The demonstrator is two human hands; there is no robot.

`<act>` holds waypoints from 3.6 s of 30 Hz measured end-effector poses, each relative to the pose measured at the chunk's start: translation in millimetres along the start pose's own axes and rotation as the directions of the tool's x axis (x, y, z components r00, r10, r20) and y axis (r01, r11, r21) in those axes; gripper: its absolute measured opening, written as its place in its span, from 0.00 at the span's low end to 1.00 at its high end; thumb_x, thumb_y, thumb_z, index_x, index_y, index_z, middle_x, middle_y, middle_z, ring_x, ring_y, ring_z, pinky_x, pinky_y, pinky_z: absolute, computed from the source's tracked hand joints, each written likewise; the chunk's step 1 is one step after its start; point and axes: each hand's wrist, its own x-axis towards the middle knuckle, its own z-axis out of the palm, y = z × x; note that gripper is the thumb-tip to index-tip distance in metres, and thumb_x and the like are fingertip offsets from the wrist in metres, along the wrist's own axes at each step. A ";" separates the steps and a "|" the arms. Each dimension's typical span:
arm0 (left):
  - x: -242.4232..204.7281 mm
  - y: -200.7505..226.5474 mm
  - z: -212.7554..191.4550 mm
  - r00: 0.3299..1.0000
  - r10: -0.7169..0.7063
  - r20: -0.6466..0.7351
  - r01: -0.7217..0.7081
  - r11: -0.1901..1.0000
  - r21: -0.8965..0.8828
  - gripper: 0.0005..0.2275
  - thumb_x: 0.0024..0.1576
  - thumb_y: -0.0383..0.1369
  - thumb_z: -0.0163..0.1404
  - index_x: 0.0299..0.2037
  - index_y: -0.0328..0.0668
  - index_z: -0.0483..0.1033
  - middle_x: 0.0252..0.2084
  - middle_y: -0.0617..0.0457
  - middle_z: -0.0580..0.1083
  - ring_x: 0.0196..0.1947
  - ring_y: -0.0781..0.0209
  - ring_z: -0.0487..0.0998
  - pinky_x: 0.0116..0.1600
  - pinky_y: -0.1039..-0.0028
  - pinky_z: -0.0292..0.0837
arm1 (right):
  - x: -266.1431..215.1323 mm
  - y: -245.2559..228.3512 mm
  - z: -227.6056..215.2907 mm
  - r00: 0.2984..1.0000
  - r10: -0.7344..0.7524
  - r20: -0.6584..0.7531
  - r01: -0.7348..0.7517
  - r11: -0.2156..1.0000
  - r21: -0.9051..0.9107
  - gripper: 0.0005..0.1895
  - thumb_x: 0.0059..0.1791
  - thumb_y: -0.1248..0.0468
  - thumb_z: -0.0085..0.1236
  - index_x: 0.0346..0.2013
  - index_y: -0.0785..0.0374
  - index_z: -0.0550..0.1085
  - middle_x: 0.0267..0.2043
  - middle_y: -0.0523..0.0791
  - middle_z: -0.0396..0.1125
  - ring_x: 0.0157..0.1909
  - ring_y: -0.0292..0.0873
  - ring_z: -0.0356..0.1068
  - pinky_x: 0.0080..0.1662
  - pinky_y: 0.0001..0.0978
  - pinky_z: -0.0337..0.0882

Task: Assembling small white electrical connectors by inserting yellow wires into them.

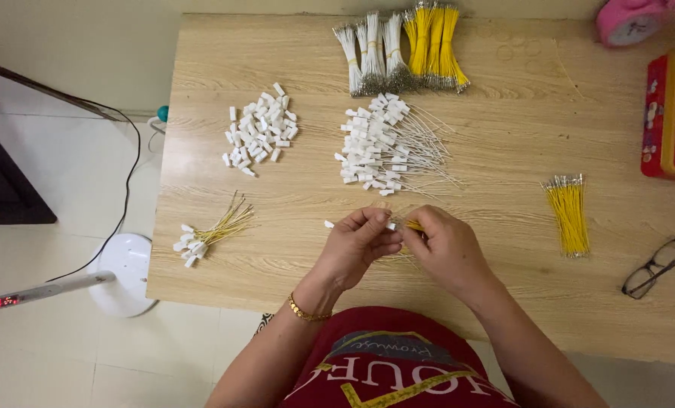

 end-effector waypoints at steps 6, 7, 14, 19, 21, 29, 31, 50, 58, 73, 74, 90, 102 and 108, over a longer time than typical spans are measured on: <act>2.3 -11.7 -10.2 0.999 -0.005 -0.044 0.006 0.999 0.032 0.09 0.61 0.33 0.56 0.47 0.38 0.75 0.36 0.47 0.79 0.38 0.51 0.85 0.45 0.64 0.85 | 3.4 20.5 14.0 0.996 0.002 0.086 0.004 0.997 -0.072 0.06 0.49 0.60 0.61 0.34 0.58 0.75 0.26 0.48 0.67 0.35 0.54 0.74 0.38 0.44 0.71; 3.9 -11.9 -12.0 0.999 -0.006 -0.045 0.007 1.000 0.031 0.09 0.61 0.33 0.56 0.47 0.38 0.75 0.36 0.47 0.79 0.38 0.51 0.85 0.45 0.64 0.85 | 5.0 24.8 17.3 0.996 0.003 0.088 0.003 0.997 -0.072 0.06 0.49 0.60 0.61 0.34 0.58 0.75 0.26 0.48 0.67 0.35 0.54 0.74 0.38 0.44 0.71; 28.5 -12.2 -52.8 0.981 0.156 -0.118 -0.058 0.806 0.589 0.10 0.61 0.35 0.57 0.49 0.42 0.79 0.37 0.52 0.79 0.36 0.61 0.82 0.39 0.75 0.82 | 13.1 39.9 9.1 0.978 0.203 0.041 -0.206 0.941 0.268 0.08 0.56 0.66 0.51 0.38 0.67 0.74 0.31 0.56 0.70 0.37 0.56 0.74 0.43 0.50 0.73; 55.3 -27.3 -87.6 0.939 0.338 -0.057 -0.011 0.196 0.981 0.06 0.59 0.43 0.57 0.42 0.61 0.83 0.34 0.59 0.82 0.38 0.56 0.84 0.38 0.67 0.80 | 20.8 90.9 -0.9 0.911 0.397 -0.116 -0.304 0.833 0.462 0.12 0.63 0.61 0.44 0.48 0.67 0.74 0.32 0.45 0.65 0.34 0.40 0.68 0.44 0.32 0.74; 74.1 -41.4 -96.5 0.632 0.630 0.450 -0.250 -0.385 0.889 0.02 0.53 0.37 0.59 0.30 0.57 0.82 0.25 0.61 0.78 0.30 0.61 0.80 0.39 0.72 0.74 | 24.4 106.5 -2.5 0.919 0.357 -0.165 -0.258 0.864 0.433 0.13 0.63 0.60 0.44 0.50 0.69 0.66 0.27 0.43 0.58 0.25 0.38 0.61 0.30 0.30 0.67; 129.7 -49.4 -60.7 0.619 0.649 0.443 -0.158 -0.449 0.879 0.08 0.47 0.42 0.62 0.34 0.58 0.80 0.31 0.58 0.75 0.35 0.53 0.80 0.38 0.62 0.76 | 17.7 77.2 4.3 0.929 0.364 -0.067 -0.285 0.820 0.497 0.05 0.55 0.63 0.57 0.39 0.62 0.72 0.21 0.39 0.56 0.23 0.32 0.57 0.26 0.23 0.59; 140.1 -52.7 -59.3 0.622 0.645 0.443 -0.128 -0.475 0.871 0.08 0.47 0.42 0.60 0.35 0.59 0.80 0.32 0.58 0.75 0.36 0.54 0.80 0.38 0.64 0.76 | 19.1 57.6 1.4 0.922 0.384 -0.048 -0.296 0.781 0.549 0.04 0.54 0.65 0.59 0.39 0.62 0.75 0.18 0.38 0.56 0.21 0.31 0.56 0.25 0.21 0.58; 59.3 -1.4 -3.9 0.864 0.471 0.177 -0.373 0.361 0.855 0.06 0.54 0.32 0.59 0.41 0.50 0.80 0.31 0.49 0.77 0.34 0.53 0.80 0.41 0.65 0.76 | 13.0 31.3 2.3 0.934 0.354 -0.049 -0.237 0.716 0.657 0.04 0.49 0.71 0.61 0.32 0.63 0.74 0.20 0.38 0.56 0.21 0.28 0.54 0.23 0.19 0.54; -1.1 29.9 30.6 0.919 0.354 0.175 -0.391 0.754 0.528 0.05 0.61 0.28 0.55 0.44 0.37 0.80 0.28 0.52 0.75 0.31 0.67 0.76 0.39 0.76 0.76 | 11.6 -5.1 -10.7 0.968 0.249 -0.028 -0.203 0.844 0.496 0.02 0.48 0.70 0.62 0.34 0.65 0.78 0.22 0.40 0.60 0.25 0.31 0.56 0.28 0.20 0.56; -11.4 25.4 26.8 0.925 0.353 0.142 -0.381 0.864 0.331 0.07 0.63 0.29 0.53 0.48 0.36 0.76 0.37 0.51 0.75 0.37 0.65 0.79 0.46 0.74 0.81 | 0.7 -31.5 -19.3 0.972 0.214 -0.096 -0.150 0.881 0.448 0.03 0.48 0.68 0.64 0.34 0.65 0.80 0.20 0.38 0.59 0.25 0.31 0.55 0.28 0.21 0.54; -10.2 25.4 24.9 0.933 0.334 0.137 -0.359 0.894 0.267 0.09 0.64 0.30 0.52 0.50 0.34 0.75 0.38 0.52 0.74 0.38 0.64 0.80 0.46 0.74 0.81 | -0.1 -32.0 -20.8 0.972 0.206 -0.115 -0.141 0.897 0.418 0.03 0.49 0.68 0.64 0.32 0.65 0.80 0.18 0.39 0.59 0.24 0.32 0.54 0.28 0.23 0.54; -5.6 21.6 9.6 0.975 0.162 0.150 -0.160 0.987 -0.028 0.10 0.64 0.35 0.52 0.49 0.36 0.74 0.45 0.43 0.80 0.42 0.55 0.84 0.47 0.67 0.84 | 1.8 -29.2 -20.1 0.986 0.026 -0.167 -0.002 0.990 0.142 0.05 0.49 0.64 0.65 0.35 0.63 0.81 0.24 0.49 0.68 0.26 0.43 0.67 0.31 0.33 0.65; 2.1 20.5 4.4 0.984 0.097 0.146 -0.087 0.994 -0.071 0.10 0.64 0.36 0.53 0.48 0.38 0.75 0.43 0.40 0.81 0.41 0.52 0.85 0.46 0.67 0.85 | 3.7 -24.1 -15.9 0.994 0.079 -0.069 -0.068 0.987 0.145 0.07 0.52 0.65 0.57 0.39 0.67 0.77 0.26 0.56 0.67 0.29 0.52 0.69 0.35 0.43 0.68; 2.4 22.6 6.1 0.985 0.123 0.122 -0.122 0.992 -0.020 0.10 0.62 0.36 0.55 0.47 0.38 0.76 0.44 0.41 0.81 0.41 0.51 0.85 0.45 0.65 0.85 | 4.4 -24.4 -19.9 0.997 0.039 -0.062 -0.040 0.999 -0.017 0.06 0.51 0.62 0.58 0.39 0.60 0.77 0.28 0.53 0.69 0.34 0.56 0.73 0.37 0.45 0.71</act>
